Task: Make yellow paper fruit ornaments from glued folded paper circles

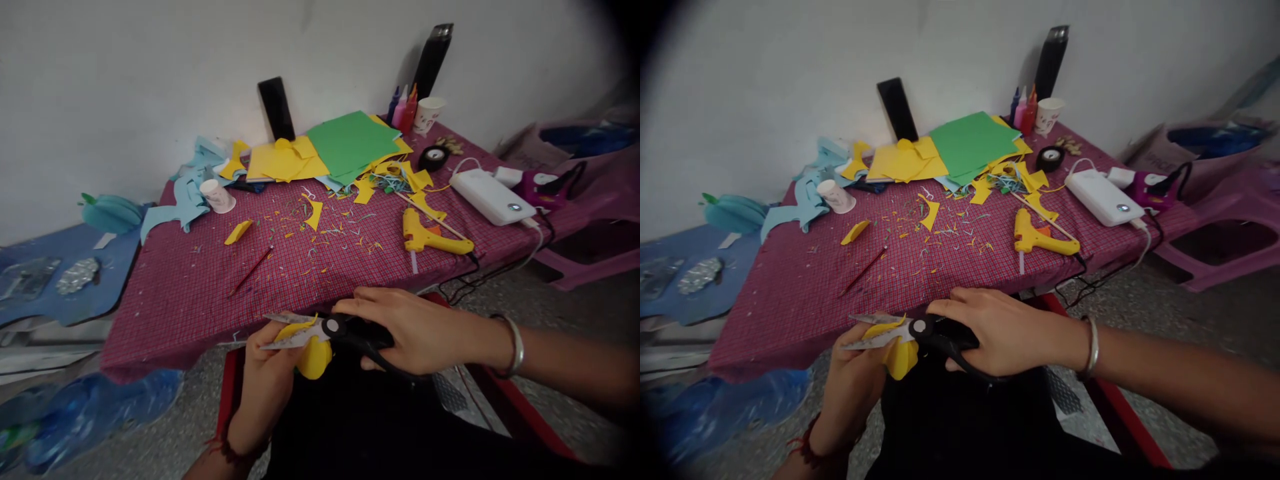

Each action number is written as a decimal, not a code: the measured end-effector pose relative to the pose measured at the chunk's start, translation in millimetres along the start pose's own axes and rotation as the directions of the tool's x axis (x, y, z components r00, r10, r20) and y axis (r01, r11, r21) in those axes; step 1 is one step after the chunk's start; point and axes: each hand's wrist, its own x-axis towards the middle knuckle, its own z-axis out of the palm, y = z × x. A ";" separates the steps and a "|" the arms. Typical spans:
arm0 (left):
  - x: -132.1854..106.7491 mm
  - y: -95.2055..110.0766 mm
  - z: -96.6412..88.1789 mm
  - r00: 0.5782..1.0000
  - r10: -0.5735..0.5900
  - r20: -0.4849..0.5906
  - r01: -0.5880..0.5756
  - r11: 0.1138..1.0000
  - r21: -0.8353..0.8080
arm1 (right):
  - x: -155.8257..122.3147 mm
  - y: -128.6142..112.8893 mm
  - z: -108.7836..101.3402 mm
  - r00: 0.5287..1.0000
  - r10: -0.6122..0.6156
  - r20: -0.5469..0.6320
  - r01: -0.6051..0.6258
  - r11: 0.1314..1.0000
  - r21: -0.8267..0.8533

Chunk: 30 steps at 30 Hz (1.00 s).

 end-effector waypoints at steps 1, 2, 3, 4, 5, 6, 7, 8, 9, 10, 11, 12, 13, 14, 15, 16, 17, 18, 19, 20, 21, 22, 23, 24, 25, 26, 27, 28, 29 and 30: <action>0.0 -0.1 -0.1 1.000 0.006 0.002 -0.006 1.000 -0.003 | -0.1 1.1 1.3 1.000 -0.011 -0.006 0.011 1.000 0.009; -0.1 -0.2 -0.2 1.000 0.009 0.006 -0.009 1.000 -0.011 | -0.3 2.4 2.8 1.000 -0.022 -0.012 0.022 1.000 0.019; -0.3 -0.2 -0.1 1.000 0.012 0.013 -0.011 1.000 -0.022 | -0.4 3.7 4.4 0.999 -0.031 -0.022 0.032 0.999 0.031; -0.5 -0.1 0.2 1.000 0.012 0.022 -0.011 0.999 -0.034 | -0.7 5.1 6.0 0.999 -0.038 -0.029 0.039 0.998 0.042; -0.7 0.2 0.7 1.000 0.010 0.030 -0.008 0.999 -0.046 | -0.9 6.4 7.5 0.998 -0.043 -0.035 0.044 0.998 0.050; -0.9 0.5 1.5 0.999 0.007 0.035 -0.005 0.998 -0.057 | -1.3 7.6 8.9 0.998 -0.047 -0.038 0.049 0.997 0.056; -0.9 1.0 2.6 0.999 0.003 0.035 -0.001 0.998 -0.065 | -1.7 8.8 10.1 0.998 -0.053 -0.045 0.056 0.997 0.060; -0.9 1.6 3.8 1.000 -0.003 0.026 0.005 0.997 -0.073 | -2.3 9.8 11.2 0.997 -0.061 -0.053 0.064 0.996 0.062; -0.7 2.1 5.1 1.000 -0.013 0.010 0.014 0.996 -0.083 | -2.8 10.9 12.3 0.996 -0.071 -0.061 0.075 0.995 0.063; -0.4 2.5 6.1 1.000 -0.023 -0.011 0.022 0.995 -0.094 | -3.4 11.8 13.3 0.994 -0.080 -0.069 0.085 0.994 0.064; -0.2 2.6 6.7 0.999 -0.031 -0.032 0.028 0.994 -0.102 | -4.0 12.6 14.1 0.993 -0.089 -0.079 0.094 0.994 0.064; -0.1 2.5 6.7 0.998 -0.036 -0.045 0.031 0.994 -0.104 | -4.5 13.3 14.8 0.992 -0.094 -0.089 0.100 0.993 0.061; -0.2 2.0 5.8 0.998 -0.038 -0.048 0.033 0.995 -0.097 | -5.0 13.7 15.3 0.990 -0.098 -0.100 0.104 0.993 0.055; -0.6 1.4 4.1 0.999 -0.035 -0.038 0.032 0.996 -0.082 | -5.3 13.8 15.5 0.989 -0.101 -0.108 0.106 0.993 0.049; -1.2 0.6 1.6 0.999 -0.031 -0.018 0.030 0.998 -0.060 | -5.5 13.4 15.4 0.988 -0.103 -0.113 0.108 0.993 0.046; -2.0 -0.2 -1.4 1.000 -0.030 0.007 0.030 0.999 -0.037 | -5.6 12.6 14.8 0.988 -0.100 -0.114 0.106 0.993 0.044; -3.0 -0.8 -4.5 0.999 -0.028 0.029 0.029 1.000 -0.012 | -5.5 11.3 13.8 0.989 -0.094 -0.111 0.099 0.994 0.042; -4.0 -1.2 -7.4 0.999 -0.020 0.049 0.019 1.000 0.015 | -5.3 9.6 12.5 0.991 -0.082 -0.106 0.086 0.996 0.036; -4.9 -1.3 -9.9 0.998 -0.008 0.069 0.006 0.999 0.042 | -5.1 7.6 11.0 0.993 -0.066 -0.100 0.069 0.997 0.026; -5.7 -1.2 -11.7 0.996 0.003 0.089 -0.009 0.998 0.066 | -4.9 5.6 9.5 0.994 -0.048 -0.093 0.049 0.999 0.012; -6.4 -1.0 -12.8 0.994 0.011 0.110 -0.021 0.996 0.086 | -4.6 3.7 8.1 0.996 -0.031 -0.085 0.031 1.000 -0.006; -6.8 -0.9 -13.2 0.991 0.020 0.132 -0.033 0.995 0.098 | -4.4 2.1 6.9 0.997 -0.018 -0.075 0.017 1.000 -0.022; -7.1 -0.9 -13.2 0.989 0.027 0.148 -0.042 0.994 0.102 | -4.3 0.9 6.1 0.998 -0.013 -0.065 0.011 0.999 -0.033; -7.2 -1.1 -12.8 0.987 0.030 0.157 -0.047 0.994 0.102 | -4.3 0.3 5.6 0.998 -0.012 -0.058 0.010 0.999 -0.039; -7.3 -1.6 -12.3 0.986 0.033 0.162 -0.049 0.994 0.099 | -4.4 0.2 5.6 0.998 -0.016 -0.055 0.014 0.999 -0.042; -7.2 -2.4 -11.9 0.986 0.035 0.164 -0.051 0.994 0.095 | -4.6 0.6 5.8 0.998 -0.025 -0.057 0.023 0.999 -0.041; -7.2 -3.1 -11.6 0.986 0.033 0.165 -0.048 0.995 0.090 | -5.0 1.4 6.3 0.998 -0.035 -0.058 0.033 0.999 -0.038; -7.1 -3.8 -11.3 0.986 0.027 0.167 -0.041 0.996 0.083 | -5.4 2.5 6.9 0.997 -0.046 -0.058 0.044 0.998 -0.034; -6.9 -4.2 -11.1 0.985 0.020 0.172 -0.033 0.997 0.071 | -5.9 3.7 7.6 0.997 -0.057 -0.059 0.055 0.998 -0.029; -6.7 -4.1 -10.8 0.984 0.018 0.177 -0.029 0.998 0.058 | -6.3 4.9 8.2 0.996 -0.067 -0.061 0.065 0.998 -0.025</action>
